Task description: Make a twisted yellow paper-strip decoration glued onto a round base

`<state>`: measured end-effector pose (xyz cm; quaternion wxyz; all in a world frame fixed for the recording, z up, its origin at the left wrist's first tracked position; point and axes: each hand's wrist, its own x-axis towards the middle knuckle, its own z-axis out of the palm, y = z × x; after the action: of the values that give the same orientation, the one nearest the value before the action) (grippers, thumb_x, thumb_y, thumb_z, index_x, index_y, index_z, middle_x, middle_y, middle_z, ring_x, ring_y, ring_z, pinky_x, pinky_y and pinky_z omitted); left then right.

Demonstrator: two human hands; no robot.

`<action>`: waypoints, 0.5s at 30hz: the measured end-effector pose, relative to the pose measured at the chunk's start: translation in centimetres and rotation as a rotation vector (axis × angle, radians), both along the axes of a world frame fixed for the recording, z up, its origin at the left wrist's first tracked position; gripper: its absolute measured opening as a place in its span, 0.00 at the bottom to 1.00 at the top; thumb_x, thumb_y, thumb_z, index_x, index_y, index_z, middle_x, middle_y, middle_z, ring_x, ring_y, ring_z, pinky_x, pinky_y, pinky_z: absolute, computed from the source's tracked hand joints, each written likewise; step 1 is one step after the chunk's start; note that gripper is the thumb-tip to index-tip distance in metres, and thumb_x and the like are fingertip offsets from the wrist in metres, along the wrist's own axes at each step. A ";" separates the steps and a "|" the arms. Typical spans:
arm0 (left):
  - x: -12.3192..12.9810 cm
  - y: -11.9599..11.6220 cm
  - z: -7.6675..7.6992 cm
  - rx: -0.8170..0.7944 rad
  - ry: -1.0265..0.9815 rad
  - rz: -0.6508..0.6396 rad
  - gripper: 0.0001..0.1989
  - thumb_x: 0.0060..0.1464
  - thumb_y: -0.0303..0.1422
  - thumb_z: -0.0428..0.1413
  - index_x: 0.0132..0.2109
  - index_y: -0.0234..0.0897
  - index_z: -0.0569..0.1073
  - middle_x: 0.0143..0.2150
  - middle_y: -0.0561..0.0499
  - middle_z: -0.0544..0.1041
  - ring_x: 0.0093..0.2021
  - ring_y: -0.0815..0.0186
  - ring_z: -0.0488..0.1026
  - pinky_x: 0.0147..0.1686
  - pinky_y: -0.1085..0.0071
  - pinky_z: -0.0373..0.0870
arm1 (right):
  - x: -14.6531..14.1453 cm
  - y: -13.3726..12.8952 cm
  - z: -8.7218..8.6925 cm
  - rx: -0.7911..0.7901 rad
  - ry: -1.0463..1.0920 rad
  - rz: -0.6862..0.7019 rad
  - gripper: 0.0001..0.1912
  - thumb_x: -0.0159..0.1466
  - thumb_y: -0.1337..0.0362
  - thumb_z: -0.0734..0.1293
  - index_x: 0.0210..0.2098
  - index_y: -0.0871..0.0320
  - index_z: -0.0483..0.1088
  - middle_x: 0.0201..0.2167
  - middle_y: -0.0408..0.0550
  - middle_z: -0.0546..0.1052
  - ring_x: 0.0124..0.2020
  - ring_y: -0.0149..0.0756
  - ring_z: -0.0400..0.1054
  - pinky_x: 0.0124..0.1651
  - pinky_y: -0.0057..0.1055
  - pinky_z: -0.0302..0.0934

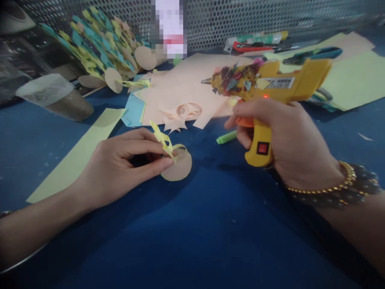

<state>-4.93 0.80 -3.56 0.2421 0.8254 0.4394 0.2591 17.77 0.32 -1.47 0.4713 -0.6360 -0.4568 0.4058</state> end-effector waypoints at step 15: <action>0.0 0.2 -0.1 0.048 -0.018 0.012 0.05 0.51 0.33 0.60 0.37 0.46 0.79 0.35 0.55 0.75 0.31 0.71 0.72 0.26 0.76 0.66 | 0.0 0.0 0.2 -0.036 -0.024 0.024 0.12 0.55 0.65 0.62 0.16 0.59 0.66 0.13 0.45 0.62 0.15 0.26 0.54 0.15 0.23 0.47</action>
<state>-4.91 0.96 -3.64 0.2246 0.8259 0.4358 0.2786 17.75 0.31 -1.29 0.4492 -0.6437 -0.4627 0.4120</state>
